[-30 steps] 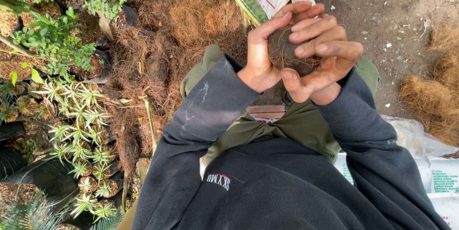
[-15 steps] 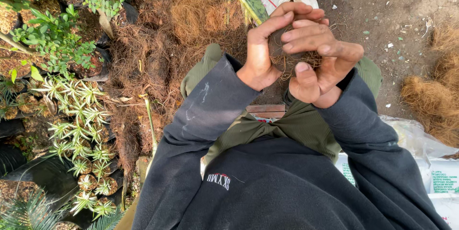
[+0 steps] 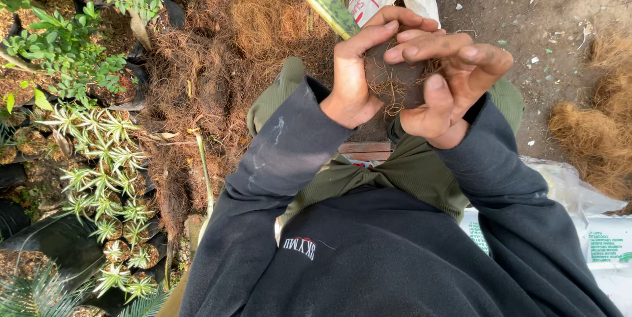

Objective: The person sits cross-legged and wraps a small plant with exposed roots in a piece of fibrous material, likely coconut coir. They repeatedly adjust and tighten the wrapping around the root ball by hand.

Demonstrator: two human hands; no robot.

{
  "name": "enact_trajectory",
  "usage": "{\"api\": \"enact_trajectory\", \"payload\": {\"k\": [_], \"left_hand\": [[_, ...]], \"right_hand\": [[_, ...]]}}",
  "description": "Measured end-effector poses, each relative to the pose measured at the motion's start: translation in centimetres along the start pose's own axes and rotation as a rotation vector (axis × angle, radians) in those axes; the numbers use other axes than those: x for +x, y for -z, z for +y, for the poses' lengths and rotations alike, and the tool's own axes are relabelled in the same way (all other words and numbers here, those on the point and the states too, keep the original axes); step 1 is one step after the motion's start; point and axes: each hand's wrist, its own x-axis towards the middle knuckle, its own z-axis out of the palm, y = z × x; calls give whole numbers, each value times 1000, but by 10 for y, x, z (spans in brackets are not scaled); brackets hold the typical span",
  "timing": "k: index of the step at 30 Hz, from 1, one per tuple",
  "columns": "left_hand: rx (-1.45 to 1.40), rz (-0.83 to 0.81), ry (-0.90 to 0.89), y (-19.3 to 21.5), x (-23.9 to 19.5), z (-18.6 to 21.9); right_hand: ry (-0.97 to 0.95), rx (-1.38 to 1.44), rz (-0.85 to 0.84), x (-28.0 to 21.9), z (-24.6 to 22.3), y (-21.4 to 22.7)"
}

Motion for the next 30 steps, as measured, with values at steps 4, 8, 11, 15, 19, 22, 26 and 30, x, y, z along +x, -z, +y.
{"api": "enact_trajectory", "payload": {"k": [4, 8, 11, 15, 19, 22, 26, 30], "left_hand": [[71, 61, -51, 2, 1, -2], [23, 107, -11, 4, 4, 2], [-44, 170, 14, -6, 6, 5], [38, -58, -124, -18, 7, 12], [629, -159, -396, -21, 1, 10], [538, -144, -450, -19, 1, 7], [507, -174, -508, -19, 1, 8], [476, -101, -443, -14, -3, 23]], "right_hand": [[205, 105, 195, -3, 28, -13], [114, 93, 139, -5, 38, -7], [243, -84, 144, 5, 44, -6], [81, -111, 362, 4, 41, 4], [-180, 199, 474, -14, 30, 7], [-247, 257, 409, -24, 24, -7], [-266, 219, 299, -21, 19, -19], [-383, 185, 230, -23, 28, -16]]}}
